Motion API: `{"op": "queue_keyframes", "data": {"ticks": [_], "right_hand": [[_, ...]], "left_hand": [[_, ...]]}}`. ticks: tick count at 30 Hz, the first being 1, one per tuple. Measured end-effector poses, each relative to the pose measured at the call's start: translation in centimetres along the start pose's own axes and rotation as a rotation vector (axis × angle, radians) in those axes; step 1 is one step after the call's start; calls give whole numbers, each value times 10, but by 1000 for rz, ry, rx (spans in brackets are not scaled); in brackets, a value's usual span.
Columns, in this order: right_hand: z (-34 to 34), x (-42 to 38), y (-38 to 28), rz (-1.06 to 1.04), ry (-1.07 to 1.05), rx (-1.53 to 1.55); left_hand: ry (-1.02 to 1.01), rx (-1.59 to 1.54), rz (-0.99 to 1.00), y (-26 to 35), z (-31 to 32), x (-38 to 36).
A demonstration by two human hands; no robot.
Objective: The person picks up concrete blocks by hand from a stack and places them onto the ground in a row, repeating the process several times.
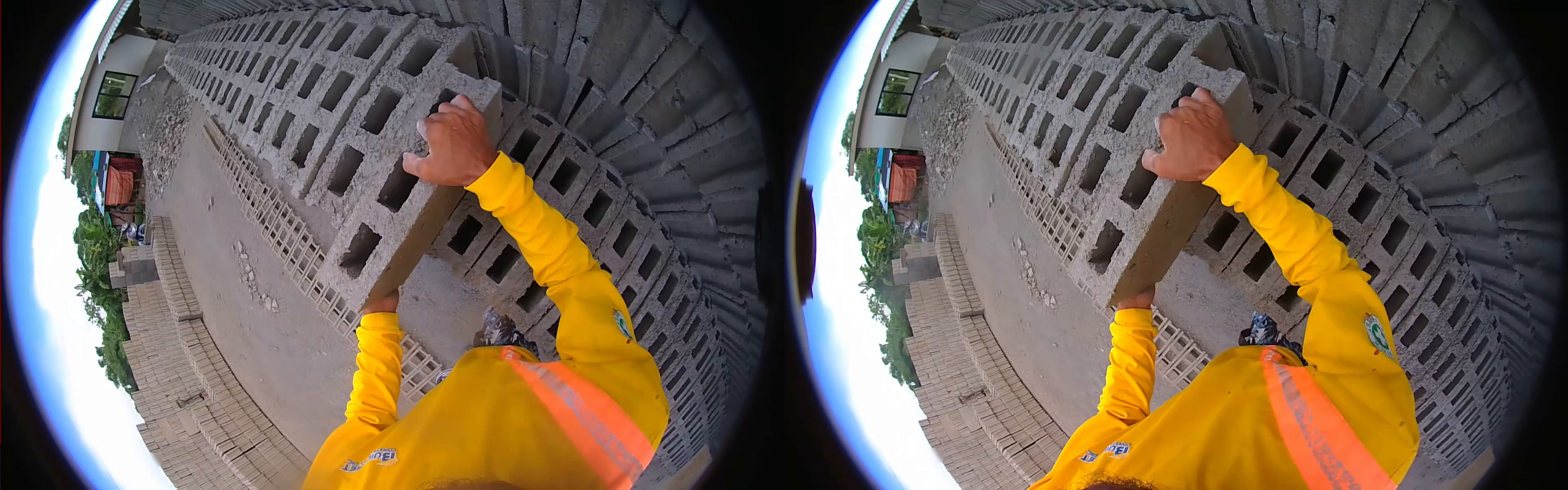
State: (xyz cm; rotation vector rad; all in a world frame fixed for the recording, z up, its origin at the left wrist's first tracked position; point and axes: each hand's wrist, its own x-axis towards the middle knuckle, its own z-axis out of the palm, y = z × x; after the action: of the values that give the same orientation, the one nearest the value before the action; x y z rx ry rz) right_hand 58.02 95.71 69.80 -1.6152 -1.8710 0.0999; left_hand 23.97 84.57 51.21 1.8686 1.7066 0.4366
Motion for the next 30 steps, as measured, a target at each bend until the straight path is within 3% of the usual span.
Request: {"op": "queue_keyframes", "data": {"ticks": [8,15,16,18,19,20,21,23,25,27,30], "right_hand": [[-25,32,69,55,26,-138],[-17,29,71,42,112,-159],[-19,31,70,32,109,-173],[-19,28,63,-37,117,-241],[-20,28,63,-94,150,-304],[-20,27,66,-160,238,-224],[-21,21,66,-215,323,-137],[-30,-9,49,-168,541,-113],[-29,-59,37,33,516,111],[-22,-127,26,68,390,82],[-20,-245,5,16,147,-65]], "left_hand": [[-90,128,163,30,50,52],[-160,203,115,45,46,50],[-109,260,187,9,67,55],[-126,168,-14,-10,82,51],[-82,-638,-319,39,61,51],[206,-1437,-585,90,40,51],[88,-1397,-641,94,25,37],[92,-1110,-701,55,40,1],[62,-520,-620,-6,58,-58],[85,-321,-619,-56,78,-142],[-140,-105,-933,-142,104,-288]]}}
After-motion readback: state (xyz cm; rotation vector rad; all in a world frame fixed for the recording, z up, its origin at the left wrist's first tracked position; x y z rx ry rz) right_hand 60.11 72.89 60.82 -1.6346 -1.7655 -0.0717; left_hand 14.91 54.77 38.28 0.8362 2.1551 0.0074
